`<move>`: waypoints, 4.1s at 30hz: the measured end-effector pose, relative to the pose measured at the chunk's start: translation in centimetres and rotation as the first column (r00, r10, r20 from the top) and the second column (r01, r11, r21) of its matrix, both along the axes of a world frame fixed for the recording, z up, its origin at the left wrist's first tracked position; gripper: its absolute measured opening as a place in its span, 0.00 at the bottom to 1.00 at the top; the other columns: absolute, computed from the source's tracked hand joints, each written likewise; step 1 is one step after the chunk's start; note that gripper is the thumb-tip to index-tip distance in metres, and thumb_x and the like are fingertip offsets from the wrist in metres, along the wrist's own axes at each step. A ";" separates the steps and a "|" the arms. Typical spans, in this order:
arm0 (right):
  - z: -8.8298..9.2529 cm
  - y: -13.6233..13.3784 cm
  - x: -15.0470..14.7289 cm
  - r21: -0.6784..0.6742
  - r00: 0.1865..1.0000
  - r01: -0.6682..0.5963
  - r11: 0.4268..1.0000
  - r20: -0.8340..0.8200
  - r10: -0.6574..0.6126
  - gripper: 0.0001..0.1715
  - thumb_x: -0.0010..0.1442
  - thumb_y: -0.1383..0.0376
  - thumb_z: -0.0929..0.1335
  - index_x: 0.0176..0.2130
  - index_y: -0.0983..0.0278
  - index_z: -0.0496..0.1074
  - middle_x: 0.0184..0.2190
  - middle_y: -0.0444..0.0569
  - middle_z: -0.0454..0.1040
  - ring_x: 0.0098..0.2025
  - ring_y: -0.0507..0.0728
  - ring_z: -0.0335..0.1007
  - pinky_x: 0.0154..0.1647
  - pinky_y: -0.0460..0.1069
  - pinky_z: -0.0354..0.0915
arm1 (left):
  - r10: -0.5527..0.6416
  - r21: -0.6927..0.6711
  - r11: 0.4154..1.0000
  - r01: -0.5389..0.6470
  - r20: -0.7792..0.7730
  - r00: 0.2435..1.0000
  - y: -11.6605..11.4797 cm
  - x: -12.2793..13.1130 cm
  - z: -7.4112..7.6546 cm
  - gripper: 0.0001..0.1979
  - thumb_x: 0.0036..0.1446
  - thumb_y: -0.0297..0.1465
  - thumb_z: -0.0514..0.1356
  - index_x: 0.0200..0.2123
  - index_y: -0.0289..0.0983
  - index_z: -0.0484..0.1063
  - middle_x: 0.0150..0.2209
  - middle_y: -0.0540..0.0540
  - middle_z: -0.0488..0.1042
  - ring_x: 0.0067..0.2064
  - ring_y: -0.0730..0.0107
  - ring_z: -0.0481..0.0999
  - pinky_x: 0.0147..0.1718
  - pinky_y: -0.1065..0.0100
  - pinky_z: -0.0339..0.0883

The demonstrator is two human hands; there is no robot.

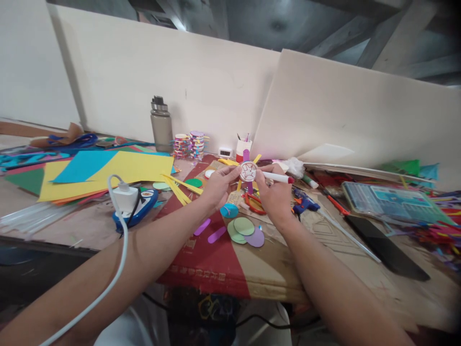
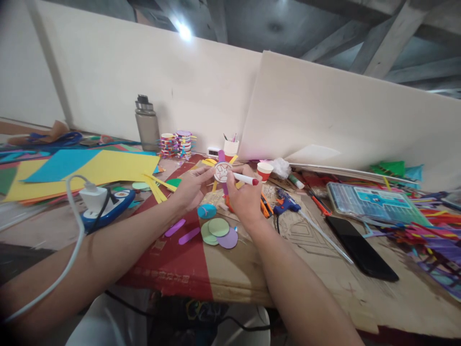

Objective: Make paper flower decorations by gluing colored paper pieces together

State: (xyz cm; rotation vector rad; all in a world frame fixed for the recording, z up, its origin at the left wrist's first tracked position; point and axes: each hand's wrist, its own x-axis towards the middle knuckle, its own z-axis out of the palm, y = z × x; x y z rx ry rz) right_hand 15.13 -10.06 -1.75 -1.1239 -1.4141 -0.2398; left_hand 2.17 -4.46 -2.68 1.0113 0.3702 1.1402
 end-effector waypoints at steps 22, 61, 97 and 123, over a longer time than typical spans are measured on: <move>0.0 0.1 0.3 0.039 0.997 -0.026 0.999 -0.070 0.028 0.06 0.60 0.62 0.65 0.33 0.62 0.68 0.29 0.46 0.73 0.33 0.53 0.69 0.39 0.51 0.65 | 0.036 -0.132 0.991 -0.026 0.076 0.996 0.5 -0.1 0.3 0.06 0.51 0.29 0.64 0.34 0.32 0.74 0.32 0.45 0.77 0.31 0.72 0.75 0.31 0.70 0.69; -2.8 3.9 0.8 -0.593 0.986 -0.160 0.789 -0.052 0.160 0.17 0.60 0.64 0.61 0.45 0.65 0.73 0.41 0.52 0.76 0.43 0.56 0.69 0.47 0.52 0.62 | 0.307 -0.190 0.930 -0.316 -0.074 0.949 4.6 -1.8 -1.2 0.12 0.47 0.35 0.67 0.27 0.35 0.68 0.25 0.50 0.72 0.25 0.77 0.69 0.23 0.74 0.63; -2.4 4.4 0.6 -0.435 0.788 -0.490 0.756 -0.592 0.169 0.15 0.49 0.55 0.67 0.25 0.65 0.71 0.22 0.44 0.72 0.24 0.50 0.62 0.28 0.46 0.60 | 0.521 0.637 0.756 -0.150 -0.447 0.727 2.9 -0.7 -1.1 0.27 0.37 0.30 0.71 0.45 0.36 0.70 0.45 0.41 0.74 0.45 0.62 0.74 0.44 0.64 0.66; -2.1 1.8 -1.5 -0.749 0.903 -0.425 0.508 -0.311 0.298 0.10 0.56 0.62 0.65 0.33 0.65 0.74 0.29 0.46 0.76 0.31 0.52 0.69 0.33 0.47 0.61 | 0.789 0.604 0.500 -0.621 -0.613 0.038 18.6 -11.7 5.6 0.23 0.40 0.28 0.69 0.43 0.30 0.73 0.36 0.42 0.78 0.37 0.63 0.76 0.33 0.68 0.68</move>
